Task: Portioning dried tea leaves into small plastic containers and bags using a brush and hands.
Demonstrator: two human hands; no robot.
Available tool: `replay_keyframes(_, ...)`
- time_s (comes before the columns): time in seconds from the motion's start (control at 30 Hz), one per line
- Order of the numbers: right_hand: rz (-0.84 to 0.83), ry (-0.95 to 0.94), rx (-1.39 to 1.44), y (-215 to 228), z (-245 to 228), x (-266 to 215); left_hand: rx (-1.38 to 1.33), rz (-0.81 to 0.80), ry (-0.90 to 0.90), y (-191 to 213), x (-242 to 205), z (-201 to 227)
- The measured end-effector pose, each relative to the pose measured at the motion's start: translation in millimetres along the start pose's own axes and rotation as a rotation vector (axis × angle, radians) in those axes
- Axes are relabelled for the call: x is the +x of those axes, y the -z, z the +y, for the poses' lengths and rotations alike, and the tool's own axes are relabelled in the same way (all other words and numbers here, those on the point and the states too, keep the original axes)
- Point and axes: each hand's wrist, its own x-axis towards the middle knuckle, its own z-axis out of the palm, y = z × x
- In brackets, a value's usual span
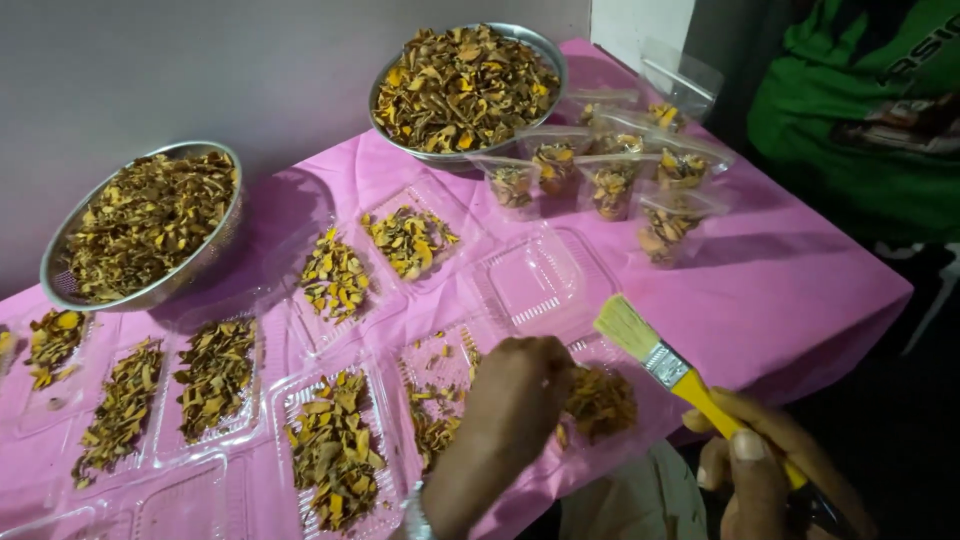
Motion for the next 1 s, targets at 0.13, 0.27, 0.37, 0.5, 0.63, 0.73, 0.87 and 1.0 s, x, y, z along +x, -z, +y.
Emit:
replay_keyframes(0.13, -0.001, 0.048, 0.246, -6, 19, 0, 0.385, -0.03, -0.146, -17, 1, -1)
replay_keyframes(0.27, -0.019, -0.008, 0.046, 0, 17, 4, 0.065, 0.093, 0.112, 35, -12, -15)
replay_keyframes(0.37, -0.005, 0.053, 0.278, -4, 18, 3, 0.222, 0.115, 0.054, 47, -20, -66)
replay_keyframes(0.5, -0.054, -0.038, 0.072, 0, 9, 0, 0.359, 0.022, 0.082, 27, -24, -87)
replay_keyframes(0.63, -0.086, -0.015, -0.058, 1, 15, -2, 0.45, 0.038, 0.044, 7, -17, -104)
replay_keyframes(0.73, -0.1, 0.014, -0.145, -1, 18, -5, 0.459, 0.076, 0.039, 0, -15, -101)
replay_keyframes(0.87, -0.286, -0.15, -0.347, -6, 51, -3, 0.394, 0.039, 0.105, 16, -23, -93)
replay_keyframes(1.0, -0.259, 0.475, 0.105, -37, 40, -11, -0.097, 0.069, 0.376, 59, -37, -60)
